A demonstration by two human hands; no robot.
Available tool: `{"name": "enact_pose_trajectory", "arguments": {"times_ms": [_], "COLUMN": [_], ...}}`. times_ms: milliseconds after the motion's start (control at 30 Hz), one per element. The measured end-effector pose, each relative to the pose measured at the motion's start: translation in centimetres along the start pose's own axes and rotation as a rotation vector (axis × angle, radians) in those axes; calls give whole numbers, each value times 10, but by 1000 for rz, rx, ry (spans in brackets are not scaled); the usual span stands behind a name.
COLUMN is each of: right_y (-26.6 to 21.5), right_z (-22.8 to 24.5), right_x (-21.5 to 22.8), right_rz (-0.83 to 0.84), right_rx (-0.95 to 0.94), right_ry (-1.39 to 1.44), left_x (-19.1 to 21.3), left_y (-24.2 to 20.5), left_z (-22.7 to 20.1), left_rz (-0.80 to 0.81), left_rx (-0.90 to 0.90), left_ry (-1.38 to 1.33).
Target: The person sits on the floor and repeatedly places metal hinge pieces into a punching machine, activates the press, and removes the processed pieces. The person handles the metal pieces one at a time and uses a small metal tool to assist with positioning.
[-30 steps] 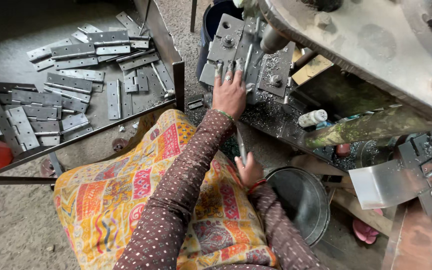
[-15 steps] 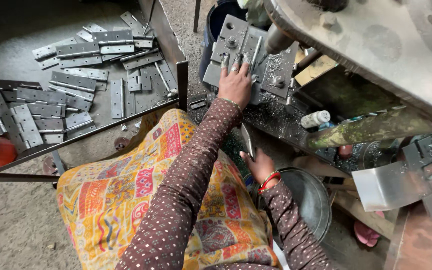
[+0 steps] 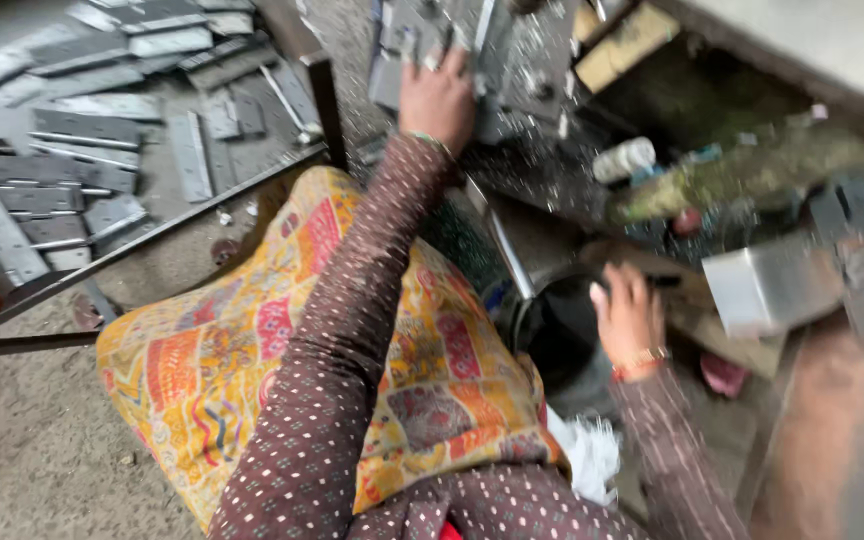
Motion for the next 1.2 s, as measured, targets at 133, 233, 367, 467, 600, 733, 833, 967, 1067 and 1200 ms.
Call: {"name": "enact_pose_trajectory", "arguments": {"times_ms": [133, 233, 367, 467, 600, 733, 833, 967, 1067, 1200], "right_y": [48, 92, 135, 114, 83, 78, 90, 91, 91, 72], "right_z": [20, 66, 133, 127, 117, 127, 114, 95, 95, 124], "right_x": [27, 10, -47, -102, -144, -167, -169, -140, -142, -187], "right_rz": [-109, -82, 63, 312, 179, 162, 376, 365, 253, 114], "right_rx": [25, 2, 91, -139, -256, -229, -298, -203, -131, -202], "right_ry": [594, 1086, 314, 406, 538, 501, 565, 528, 586, 617], "left_x": [3, 13, 25, 35, 38, 39, 50, 48, 41, 42], "left_y": [6, -1, -8, -4, -3, -9, -6, -22, -19, -15], "left_z": [4, 4, -3, -5, -9, -6, -8, -7, -10, -9], "left_rz": [-100, -131, -136, -162, -173, -66, -105, -144, -145, -150], "left_rx": [-28, -28, -21, -13, -20, 3, 3, -12, -4, -18], "left_ry": [100, 127, 94, 82, 83, 57, 15, 57, 39, 70]}}
Point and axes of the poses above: each hand's wrist, its own y-axis towards the middle knuckle, its own x-axis out of the back of the hand, z = x × y, the point moved 7 cm from there along y, towards the middle knuckle, and after that the axes turned 10 degrees about x, right-handed, at the moved point
